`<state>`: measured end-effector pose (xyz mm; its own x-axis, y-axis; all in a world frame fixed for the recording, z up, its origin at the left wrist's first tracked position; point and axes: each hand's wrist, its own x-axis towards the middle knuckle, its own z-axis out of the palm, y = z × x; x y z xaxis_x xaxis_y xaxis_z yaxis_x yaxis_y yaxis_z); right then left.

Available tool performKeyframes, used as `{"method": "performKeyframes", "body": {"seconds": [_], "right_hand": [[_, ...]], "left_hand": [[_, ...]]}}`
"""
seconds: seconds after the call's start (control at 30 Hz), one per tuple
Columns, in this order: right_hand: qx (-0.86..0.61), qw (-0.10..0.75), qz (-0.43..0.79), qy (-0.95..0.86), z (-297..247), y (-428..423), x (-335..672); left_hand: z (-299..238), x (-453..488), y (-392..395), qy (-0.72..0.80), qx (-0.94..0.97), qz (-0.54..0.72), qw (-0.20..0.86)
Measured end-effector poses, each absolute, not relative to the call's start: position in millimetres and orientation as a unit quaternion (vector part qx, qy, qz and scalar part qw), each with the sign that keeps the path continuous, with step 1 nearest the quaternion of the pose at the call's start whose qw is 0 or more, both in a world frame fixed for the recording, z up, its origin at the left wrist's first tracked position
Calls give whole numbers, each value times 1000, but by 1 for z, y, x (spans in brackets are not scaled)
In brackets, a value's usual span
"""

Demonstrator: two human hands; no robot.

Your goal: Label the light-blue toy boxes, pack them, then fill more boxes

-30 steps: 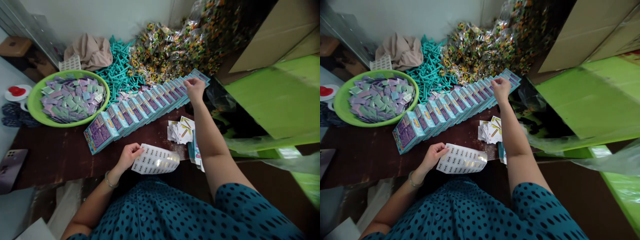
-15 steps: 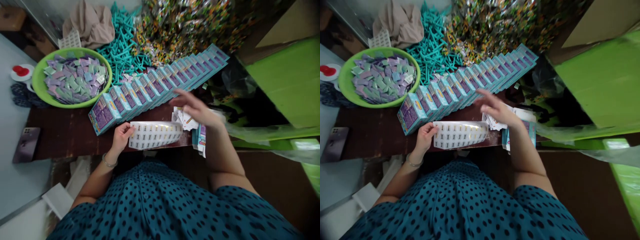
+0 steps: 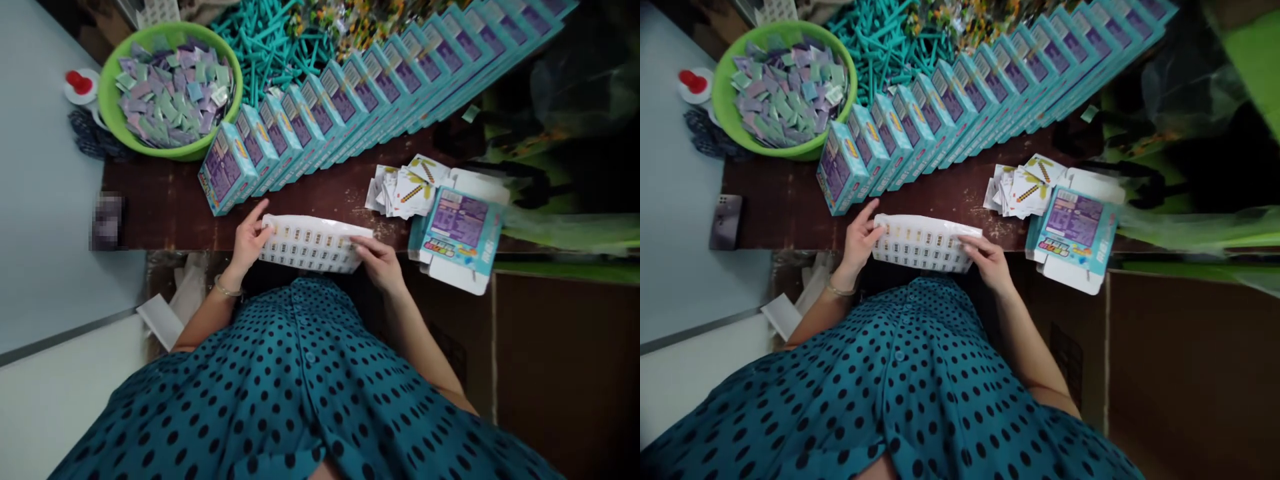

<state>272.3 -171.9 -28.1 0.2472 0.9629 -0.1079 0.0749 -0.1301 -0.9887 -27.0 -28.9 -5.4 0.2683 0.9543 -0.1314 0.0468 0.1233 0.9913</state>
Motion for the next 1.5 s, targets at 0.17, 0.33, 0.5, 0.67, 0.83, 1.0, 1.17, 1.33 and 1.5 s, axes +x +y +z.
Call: {"method": "performKeyframes", "body": {"seconds": [0.17,0.33,0.5,0.67,0.83,1.0,1.17,1.33,1.5], "right_hand": [[-617,491,420,-450,-15,-165,272],[-603,485,397,-494,-1,-165,269],[-643,475,310,-514,0,-164,267],[-671,533,199,-475,-7,-154,264],[-689,556,208,-416,-15,-150,248],[-651,566,138,-486,-14,-146,242],[-599,556,132,-561,-6,-138,236],[-589,584,139,-541,3,-138,227],[-609,567,138,-537,5,-140,236]], "left_hand": [[2,-40,-38,473,530,365,601],[9,-54,-42,466,562,310,609],[24,-54,-50,494,675,290,464],[25,-35,-58,514,709,367,313],[8,-28,-52,543,646,378,380],[28,-37,-38,525,715,337,315],[57,-12,-34,399,870,222,185],[56,22,-34,375,885,163,223],[49,24,-31,339,873,151,317]]}}
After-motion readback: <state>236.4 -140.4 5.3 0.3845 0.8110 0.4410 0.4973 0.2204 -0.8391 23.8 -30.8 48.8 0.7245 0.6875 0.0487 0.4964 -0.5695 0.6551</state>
